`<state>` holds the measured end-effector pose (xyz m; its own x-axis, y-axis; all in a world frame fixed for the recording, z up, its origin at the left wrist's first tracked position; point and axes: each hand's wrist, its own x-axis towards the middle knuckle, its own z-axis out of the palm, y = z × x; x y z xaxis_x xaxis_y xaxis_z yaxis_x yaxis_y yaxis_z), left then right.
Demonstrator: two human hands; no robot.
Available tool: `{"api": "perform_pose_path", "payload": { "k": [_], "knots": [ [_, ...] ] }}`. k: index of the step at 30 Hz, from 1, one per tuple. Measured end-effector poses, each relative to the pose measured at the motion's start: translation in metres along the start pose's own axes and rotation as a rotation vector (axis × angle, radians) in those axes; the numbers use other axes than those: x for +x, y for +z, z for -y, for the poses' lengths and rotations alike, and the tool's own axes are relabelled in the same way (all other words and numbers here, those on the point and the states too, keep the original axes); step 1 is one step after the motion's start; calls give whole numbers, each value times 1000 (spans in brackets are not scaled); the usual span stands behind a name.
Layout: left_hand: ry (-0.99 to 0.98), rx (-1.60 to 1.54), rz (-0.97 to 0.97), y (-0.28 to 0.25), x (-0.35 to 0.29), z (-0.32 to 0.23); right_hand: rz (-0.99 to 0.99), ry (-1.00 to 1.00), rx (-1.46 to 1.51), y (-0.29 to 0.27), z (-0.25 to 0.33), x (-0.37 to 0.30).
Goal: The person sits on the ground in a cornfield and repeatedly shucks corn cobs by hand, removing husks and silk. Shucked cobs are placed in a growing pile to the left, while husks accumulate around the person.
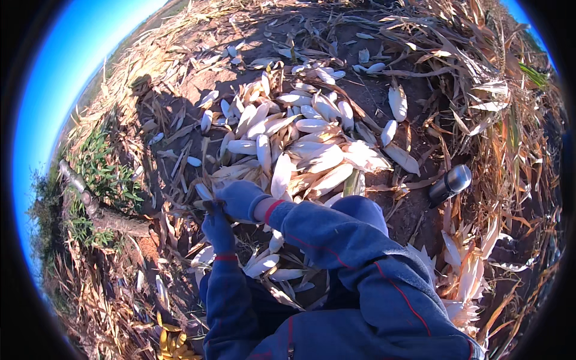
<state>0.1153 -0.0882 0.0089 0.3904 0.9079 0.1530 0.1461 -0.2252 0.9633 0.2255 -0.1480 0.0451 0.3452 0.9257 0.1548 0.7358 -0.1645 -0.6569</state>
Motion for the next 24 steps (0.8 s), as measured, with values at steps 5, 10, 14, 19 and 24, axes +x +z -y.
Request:
{"api": "perform_pose_path", "payload": {
  "k": [5, 10, 14, 19, 24],
  "knots": [
    [199, 39, -65, -17, 1, 0, -221, -23, 16, 3, 15, 2],
    [323, 158, -165, -36, 6, 7, -342, 209, -22, -3, -11, 17],
    [11, -243, -250, -47, 10, -22, -494, 274, -61, -29, -50, 27],
    [3, -304, -227, -55, 5, -38, -403, 516, -232, -48, -70, 24],
    [63, -599, -448, -139, 35, -30, -659, 834, 218, -93, -241, -4]
  ]
}}
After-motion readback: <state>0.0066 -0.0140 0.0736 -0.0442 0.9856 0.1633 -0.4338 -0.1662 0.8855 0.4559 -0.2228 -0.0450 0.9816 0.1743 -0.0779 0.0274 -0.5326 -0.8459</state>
